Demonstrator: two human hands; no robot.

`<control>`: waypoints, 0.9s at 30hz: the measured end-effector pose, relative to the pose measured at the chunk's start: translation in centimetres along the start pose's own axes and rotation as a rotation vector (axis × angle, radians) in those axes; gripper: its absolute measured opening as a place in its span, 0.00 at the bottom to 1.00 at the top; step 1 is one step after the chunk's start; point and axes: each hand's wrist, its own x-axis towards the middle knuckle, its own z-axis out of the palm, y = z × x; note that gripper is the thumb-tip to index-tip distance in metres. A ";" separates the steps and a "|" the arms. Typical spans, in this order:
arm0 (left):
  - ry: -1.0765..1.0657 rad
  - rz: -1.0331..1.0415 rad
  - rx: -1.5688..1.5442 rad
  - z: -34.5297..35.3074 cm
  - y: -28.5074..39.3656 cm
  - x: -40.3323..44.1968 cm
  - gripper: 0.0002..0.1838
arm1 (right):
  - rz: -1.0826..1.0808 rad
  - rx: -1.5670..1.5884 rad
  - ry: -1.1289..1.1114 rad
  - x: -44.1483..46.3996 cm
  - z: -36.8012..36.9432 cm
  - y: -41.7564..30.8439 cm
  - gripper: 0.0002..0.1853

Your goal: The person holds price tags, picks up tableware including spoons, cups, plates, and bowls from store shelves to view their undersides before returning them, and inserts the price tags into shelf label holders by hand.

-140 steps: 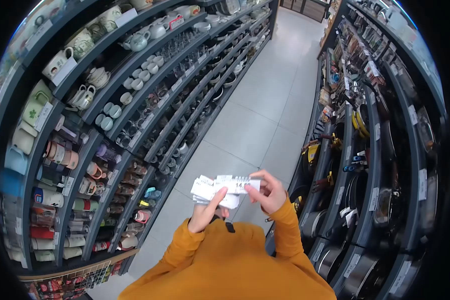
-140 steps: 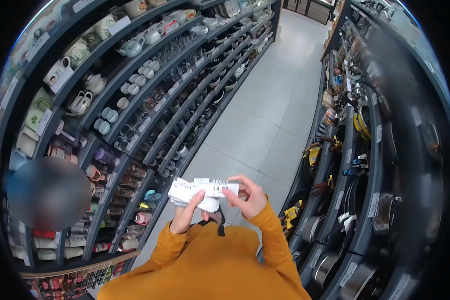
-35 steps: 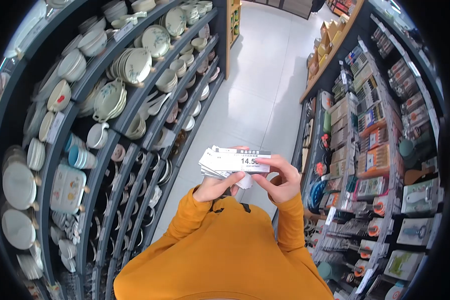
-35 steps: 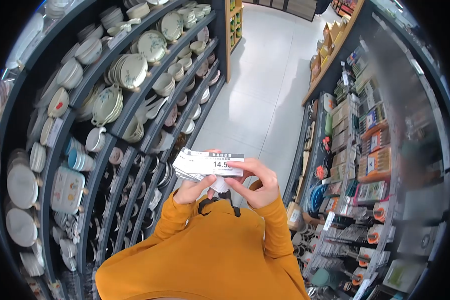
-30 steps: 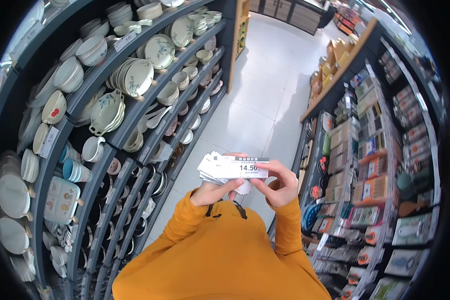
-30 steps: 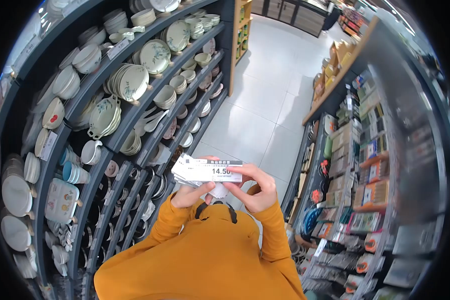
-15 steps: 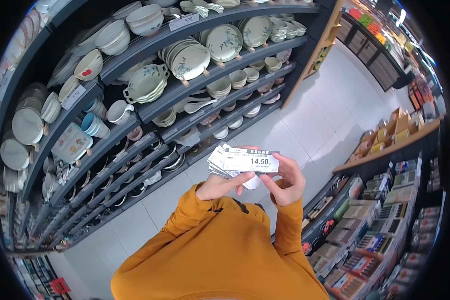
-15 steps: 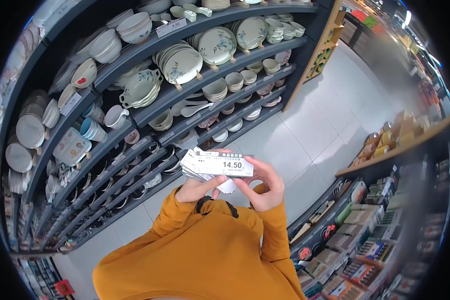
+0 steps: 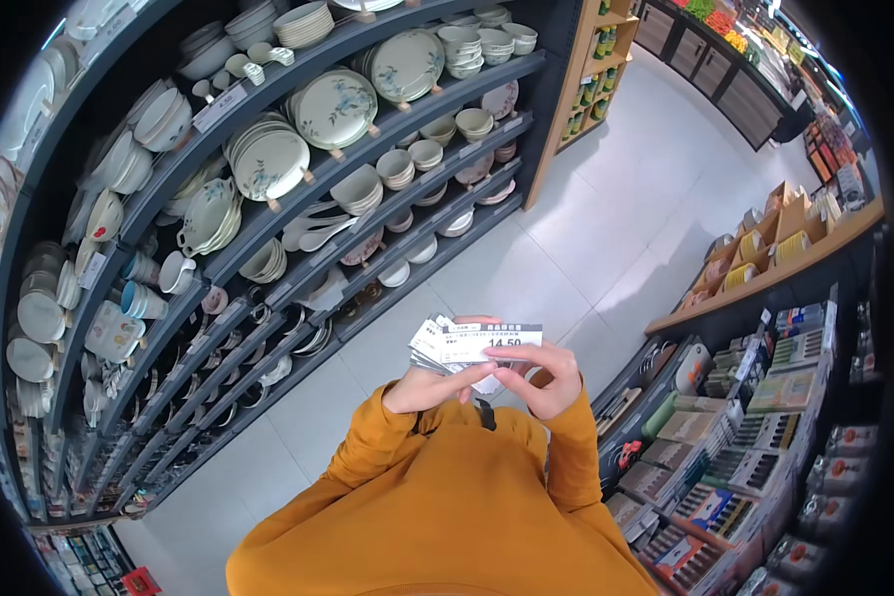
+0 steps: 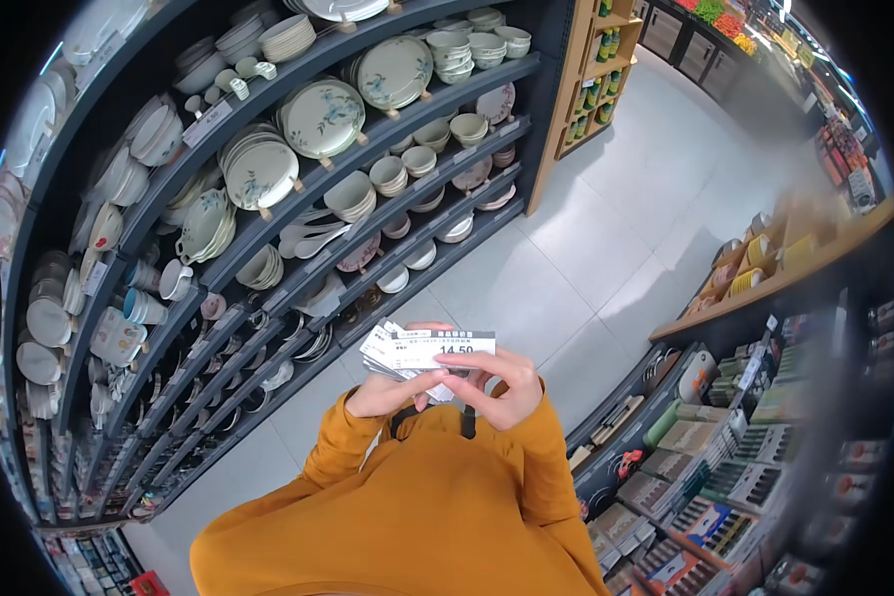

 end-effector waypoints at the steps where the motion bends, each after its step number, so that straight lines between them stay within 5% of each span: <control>1: 0.008 0.013 0.007 0.4 -0.5 0.8 0.26 | -0.006 -0.010 -0.004 0.2 -1.0 0.5 0.14; 17: 0.351 -0.005 -0.148 -4.2 0.4 17.6 0.11 | -0.045 0.087 0.011 17.5 -9.1 7.6 0.16; 20: 0.362 0.055 -0.143 -5.6 2.5 22.4 0.11 | 0.005 0.226 0.015 22.1 -11.5 9.3 0.23; 27: 0.497 0.009 -0.093 -9.0 3.5 30.0 0.12 | 0.073 0.247 -0.113 32.6 -14.9 13.8 0.18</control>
